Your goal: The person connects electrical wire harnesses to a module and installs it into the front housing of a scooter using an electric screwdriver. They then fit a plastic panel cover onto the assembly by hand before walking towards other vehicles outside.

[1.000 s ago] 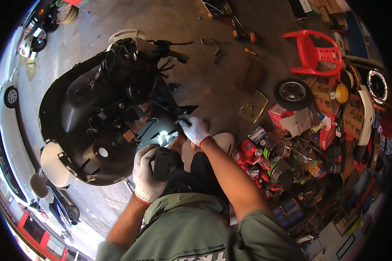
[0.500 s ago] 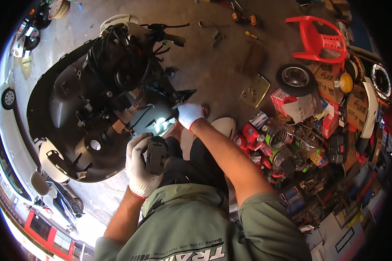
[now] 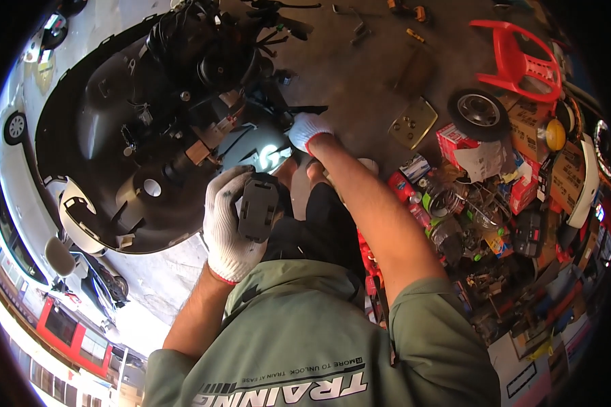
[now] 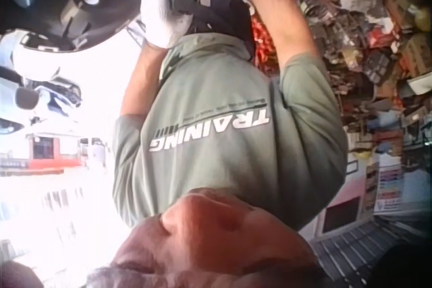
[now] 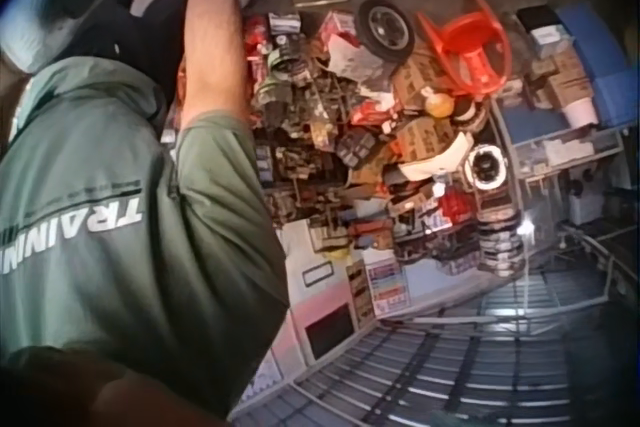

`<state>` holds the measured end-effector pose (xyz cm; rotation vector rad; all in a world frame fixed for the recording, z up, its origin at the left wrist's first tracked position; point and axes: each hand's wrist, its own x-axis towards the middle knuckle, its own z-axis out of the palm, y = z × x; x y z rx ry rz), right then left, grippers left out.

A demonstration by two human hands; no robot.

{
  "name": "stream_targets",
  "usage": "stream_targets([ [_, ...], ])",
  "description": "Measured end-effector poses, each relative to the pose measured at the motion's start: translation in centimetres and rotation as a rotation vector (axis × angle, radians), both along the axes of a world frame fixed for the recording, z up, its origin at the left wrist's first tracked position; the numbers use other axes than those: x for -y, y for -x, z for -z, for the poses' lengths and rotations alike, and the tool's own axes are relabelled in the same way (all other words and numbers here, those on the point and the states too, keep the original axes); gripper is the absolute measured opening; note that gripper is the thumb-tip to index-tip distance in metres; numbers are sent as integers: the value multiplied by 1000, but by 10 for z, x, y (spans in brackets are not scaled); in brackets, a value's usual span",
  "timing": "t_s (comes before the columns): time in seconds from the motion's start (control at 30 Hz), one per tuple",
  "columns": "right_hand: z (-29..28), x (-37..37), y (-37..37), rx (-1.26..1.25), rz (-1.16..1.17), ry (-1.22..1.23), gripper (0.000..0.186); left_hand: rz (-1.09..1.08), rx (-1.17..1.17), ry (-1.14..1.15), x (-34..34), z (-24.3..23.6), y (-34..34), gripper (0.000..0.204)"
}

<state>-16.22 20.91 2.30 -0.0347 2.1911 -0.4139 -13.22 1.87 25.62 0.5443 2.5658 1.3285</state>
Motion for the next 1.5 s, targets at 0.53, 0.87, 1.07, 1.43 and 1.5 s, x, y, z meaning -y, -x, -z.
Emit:
stream_targets([
  [0.53,56,51,13,183,67,-141,31,10,1,27,6,-2,0,64],
  [0.87,163,12,5,244,293,-6,32,16,98,-15,-3,-8,-2,68],
  [1.07,118,68,18,330,466,121,33,-44,124,45,19,-7,-8,68],
  [1.43,107,52,11,193,682,-39,40,25,101,10,12,-8,-5,78],
  [1.5,71,47,34,417,602,95,45,-84,125,-28,10,-10,-5,68],
])
